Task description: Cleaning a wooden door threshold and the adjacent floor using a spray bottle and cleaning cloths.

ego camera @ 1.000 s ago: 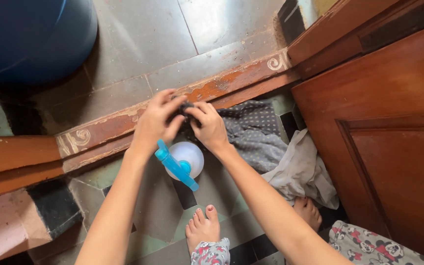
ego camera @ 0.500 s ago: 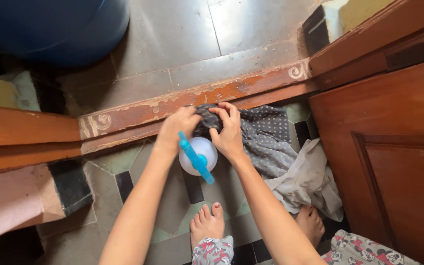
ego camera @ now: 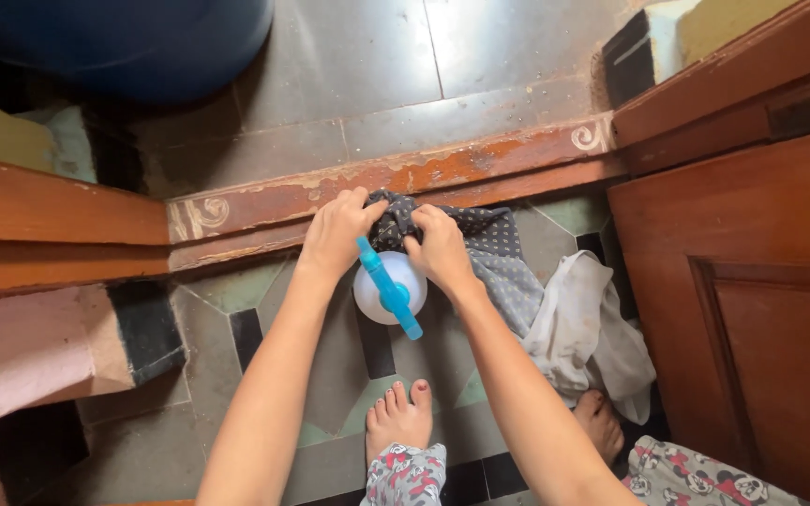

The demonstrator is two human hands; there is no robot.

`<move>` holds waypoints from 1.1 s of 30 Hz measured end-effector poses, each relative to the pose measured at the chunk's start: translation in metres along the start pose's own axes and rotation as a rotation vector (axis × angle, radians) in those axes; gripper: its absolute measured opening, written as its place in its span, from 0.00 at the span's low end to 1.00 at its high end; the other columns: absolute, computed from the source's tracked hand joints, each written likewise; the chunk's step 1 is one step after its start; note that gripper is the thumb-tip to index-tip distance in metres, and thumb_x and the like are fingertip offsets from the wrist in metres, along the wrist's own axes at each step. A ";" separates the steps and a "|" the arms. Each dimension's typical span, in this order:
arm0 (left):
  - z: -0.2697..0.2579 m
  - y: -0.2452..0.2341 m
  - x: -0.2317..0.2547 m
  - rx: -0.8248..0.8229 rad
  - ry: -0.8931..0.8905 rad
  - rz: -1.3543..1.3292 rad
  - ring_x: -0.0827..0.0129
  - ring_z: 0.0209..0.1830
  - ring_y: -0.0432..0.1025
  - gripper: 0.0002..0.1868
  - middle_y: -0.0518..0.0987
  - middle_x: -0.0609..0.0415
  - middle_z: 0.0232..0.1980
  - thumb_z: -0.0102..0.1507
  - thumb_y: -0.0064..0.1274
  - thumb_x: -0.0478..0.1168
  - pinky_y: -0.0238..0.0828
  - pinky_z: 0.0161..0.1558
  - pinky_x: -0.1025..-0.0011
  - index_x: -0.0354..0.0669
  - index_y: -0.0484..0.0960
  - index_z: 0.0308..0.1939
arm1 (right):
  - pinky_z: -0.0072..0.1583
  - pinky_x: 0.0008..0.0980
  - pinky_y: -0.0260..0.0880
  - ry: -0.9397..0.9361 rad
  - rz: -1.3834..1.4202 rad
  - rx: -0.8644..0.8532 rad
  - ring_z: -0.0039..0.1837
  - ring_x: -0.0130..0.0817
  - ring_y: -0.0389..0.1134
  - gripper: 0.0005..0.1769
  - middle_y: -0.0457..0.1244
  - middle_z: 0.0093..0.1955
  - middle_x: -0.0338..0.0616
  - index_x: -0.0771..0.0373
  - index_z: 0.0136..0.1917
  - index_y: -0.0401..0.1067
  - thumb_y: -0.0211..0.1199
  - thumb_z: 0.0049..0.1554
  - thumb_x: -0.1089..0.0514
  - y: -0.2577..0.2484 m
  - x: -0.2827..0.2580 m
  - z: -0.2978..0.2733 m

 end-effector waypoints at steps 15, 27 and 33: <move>-0.094 -0.045 -0.074 0.134 -0.375 0.287 0.52 0.52 0.74 0.14 0.78 0.47 0.49 0.55 0.53 0.27 0.74 0.51 0.58 0.41 0.84 0.44 | 0.55 0.39 0.71 0.077 0.168 -0.126 0.52 0.48 0.72 0.14 0.69 0.49 0.52 0.62 0.53 0.79 0.64 0.53 0.63 -0.006 -0.025 -0.002; -0.078 -0.064 -0.049 0.131 -0.251 0.221 0.53 0.51 0.74 0.21 0.79 0.47 0.48 0.52 0.54 0.27 0.73 0.52 0.59 0.43 0.87 0.49 | 0.57 0.41 0.70 0.046 0.128 -0.187 0.55 0.52 0.71 0.14 0.70 0.52 0.53 0.63 0.53 0.79 0.63 0.52 0.63 0.000 -0.036 0.008; -0.129 -0.059 -0.108 0.169 -0.516 0.355 0.56 0.51 0.73 0.16 0.78 0.49 0.48 0.59 0.56 0.29 0.73 0.51 0.62 0.43 0.87 0.49 | 0.56 0.39 0.72 0.060 0.192 -0.150 0.53 0.50 0.73 0.14 0.70 0.50 0.52 0.63 0.53 0.79 0.61 0.54 0.63 0.011 -0.020 0.002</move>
Point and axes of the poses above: each hand's wrist, its own z-axis towards the middle knuckle, its own y-axis out of the palm, x = y × z, the point moved 9 cm from there along z, towards the middle knuckle
